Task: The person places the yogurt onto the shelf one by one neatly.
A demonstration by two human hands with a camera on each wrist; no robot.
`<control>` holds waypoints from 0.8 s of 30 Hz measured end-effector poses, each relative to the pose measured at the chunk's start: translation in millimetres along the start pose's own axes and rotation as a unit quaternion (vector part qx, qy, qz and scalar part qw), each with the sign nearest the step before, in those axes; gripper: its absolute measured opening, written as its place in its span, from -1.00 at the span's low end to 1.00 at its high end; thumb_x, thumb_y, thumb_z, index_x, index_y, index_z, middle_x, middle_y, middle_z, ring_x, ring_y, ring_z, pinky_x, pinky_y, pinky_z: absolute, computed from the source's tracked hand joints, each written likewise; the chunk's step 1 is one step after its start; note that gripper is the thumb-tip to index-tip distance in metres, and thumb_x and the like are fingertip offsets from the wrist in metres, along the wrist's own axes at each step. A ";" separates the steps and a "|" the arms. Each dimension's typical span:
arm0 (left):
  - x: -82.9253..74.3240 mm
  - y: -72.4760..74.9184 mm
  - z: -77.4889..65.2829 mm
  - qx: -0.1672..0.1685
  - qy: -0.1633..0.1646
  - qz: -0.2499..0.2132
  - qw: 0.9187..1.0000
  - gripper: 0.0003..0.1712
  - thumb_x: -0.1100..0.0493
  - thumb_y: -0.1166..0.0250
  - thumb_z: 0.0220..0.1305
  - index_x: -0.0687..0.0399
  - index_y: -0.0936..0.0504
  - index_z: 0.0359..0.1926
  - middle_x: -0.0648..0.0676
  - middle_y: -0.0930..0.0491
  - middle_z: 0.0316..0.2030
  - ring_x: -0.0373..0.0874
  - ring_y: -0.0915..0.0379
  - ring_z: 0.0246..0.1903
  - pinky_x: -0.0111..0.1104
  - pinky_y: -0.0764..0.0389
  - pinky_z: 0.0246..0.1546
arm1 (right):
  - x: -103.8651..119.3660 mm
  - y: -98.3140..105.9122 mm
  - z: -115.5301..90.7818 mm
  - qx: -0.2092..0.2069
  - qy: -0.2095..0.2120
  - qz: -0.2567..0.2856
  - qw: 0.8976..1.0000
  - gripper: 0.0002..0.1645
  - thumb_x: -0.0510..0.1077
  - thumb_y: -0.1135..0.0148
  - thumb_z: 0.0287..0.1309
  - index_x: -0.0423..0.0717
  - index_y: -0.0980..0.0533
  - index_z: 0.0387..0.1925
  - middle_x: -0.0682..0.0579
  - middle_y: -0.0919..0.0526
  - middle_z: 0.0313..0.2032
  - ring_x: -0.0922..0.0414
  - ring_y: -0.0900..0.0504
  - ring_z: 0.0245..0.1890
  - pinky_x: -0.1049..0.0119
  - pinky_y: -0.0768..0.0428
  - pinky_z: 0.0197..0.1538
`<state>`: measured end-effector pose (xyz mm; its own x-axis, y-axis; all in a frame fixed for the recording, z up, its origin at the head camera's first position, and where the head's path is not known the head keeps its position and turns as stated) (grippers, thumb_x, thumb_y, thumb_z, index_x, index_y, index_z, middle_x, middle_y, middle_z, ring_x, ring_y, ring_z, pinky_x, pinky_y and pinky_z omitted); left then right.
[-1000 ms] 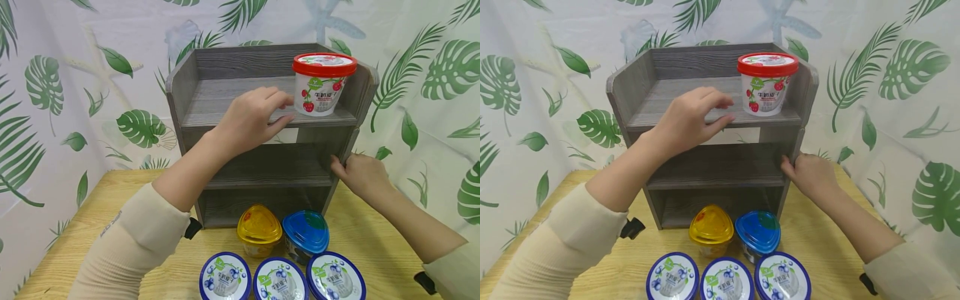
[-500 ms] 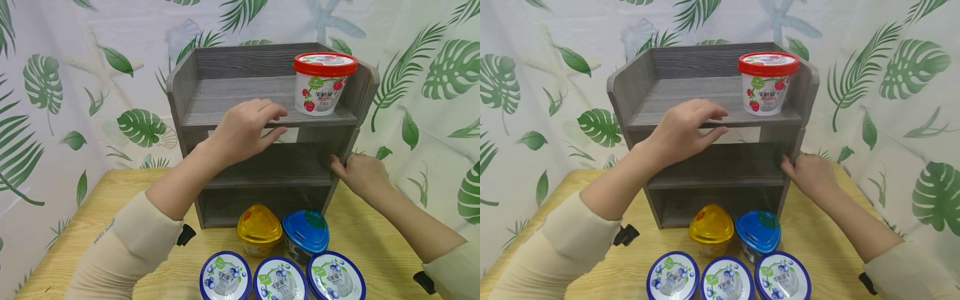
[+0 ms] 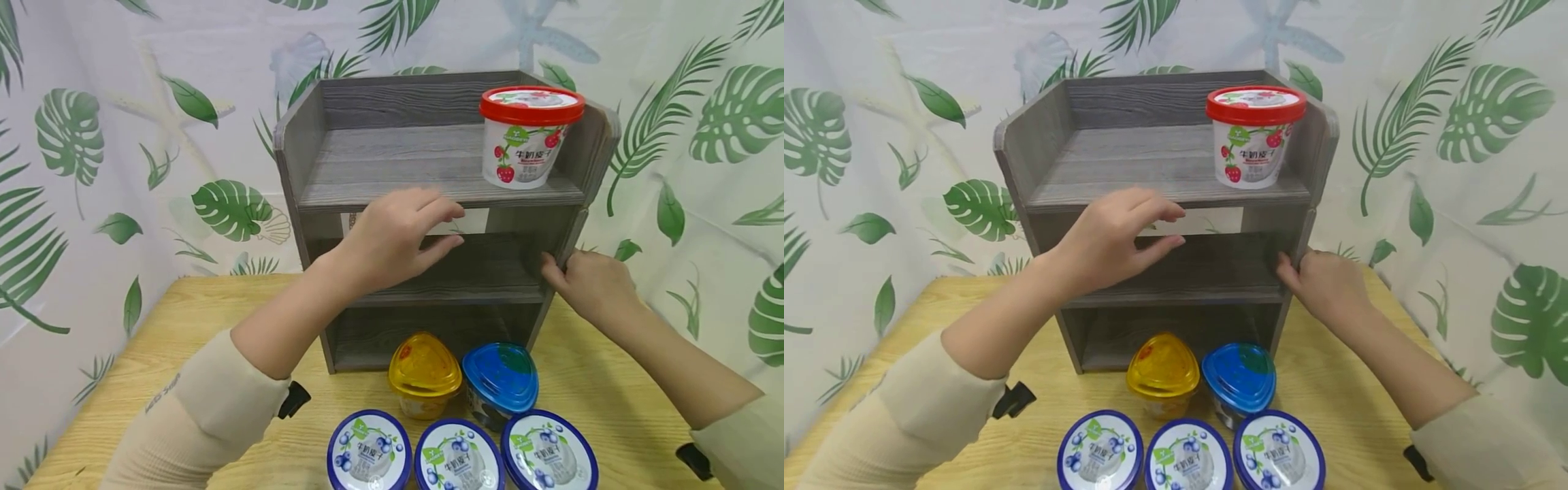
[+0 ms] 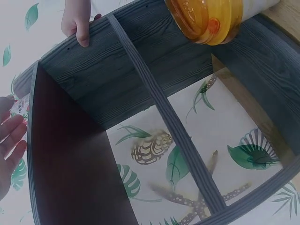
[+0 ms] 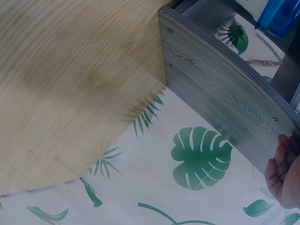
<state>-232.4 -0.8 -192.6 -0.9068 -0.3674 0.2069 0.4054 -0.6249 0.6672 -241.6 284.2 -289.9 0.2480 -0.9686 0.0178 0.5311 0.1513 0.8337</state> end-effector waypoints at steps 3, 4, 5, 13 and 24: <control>-1.5 0.4 -2.4 0.002 -0.003 0.001 1.000 -0.70 0.09 -0.32 0.21 0.20 -0.61 -0.12 0.05 -0.68 -0.22 -0.12 -0.60 -0.20 -0.39 -0.56 -0.03 | -0.1 -0.5 0.0 -0.005 0.001 0.002 1.000 -0.35 0.03 0.06 0.27 -0.06 -0.13 -0.91 0.10 -0.10 -0.89 0.13 -0.15 -0.86 0.35 -0.05 -0.77; -1.9 0.5 -2.9 0.003 -0.004 0.002 1.000 -0.70 0.09 -0.32 0.21 0.20 -0.61 -0.11 0.05 -0.68 -0.21 -0.12 -0.60 -0.19 -0.39 -0.56 -0.02 | -0.1 -0.7 0.0 -0.007 0.002 0.003 1.000 -0.36 0.03 0.06 0.27 -0.06 -0.13 -0.90 0.10 -0.10 -0.89 0.13 -0.15 -0.86 0.35 -0.05 -0.77; -2.5 0.5 -3.4 0.004 -0.006 0.005 1.000 -0.70 0.09 -0.31 0.22 0.19 -0.62 -0.11 0.05 -0.68 -0.21 -0.12 -0.60 -0.18 -0.39 -0.56 -0.02 | -0.2 -0.8 -0.1 -0.011 0.004 0.003 1.000 -0.36 0.03 0.06 0.27 -0.06 -0.13 -0.90 0.10 -0.10 -0.89 0.13 -0.15 -0.86 0.35 -0.05 -0.78; -8.8 -1.2 -10.8 0.014 -0.013 0.025 1.000 -0.71 0.06 -0.33 0.20 0.14 -0.63 -0.14 0.02 -0.67 -0.25 -0.13 -0.59 -0.25 -0.39 -0.58 -0.10 | 0.9 -1.1 -0.7 -0.008 -0.002 0.006 1.000 -0.36 0.04 0.08 0.28 -0.07 -0.14 -0.89 0.09 -0.11 -0.88 0.12 -0.15 -0.85 0.35 -0.06 -0.77; -15.7 -6.3 -29.4 0.024 -0.015 0.018 0.999 -0.70 0.06 -0.36 0.16 0.11 -0.63 -0.14 0.00 -0.66 -0.26 -0.16 -0.59 -0.26 -0.41 -0.59 -0.14 | 2.3 0.6 -0.4 -0.010 0.002 0.005 1.000 -0.37 0.04 0.09 0.28 -0.08 -0.14 -0.88 0.08 -0.12 -0.89 0.13 -0.15 -0.86 0.36 -0.05 -0.77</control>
<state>-217.3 -11.3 -221.0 -0.8951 -0.3676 0.2523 0.4325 -0.5782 0.6918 -240.4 282.2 -289.6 0.2563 -0.9663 0.0231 0.5451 0.1642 0.8221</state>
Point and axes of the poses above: each hand's wrist, its own z-axis towards the middle knuckle, its own y-axis out of the back of the hand, x = y × z, the point moved 2 cm from there along z, towards the middle knuckle
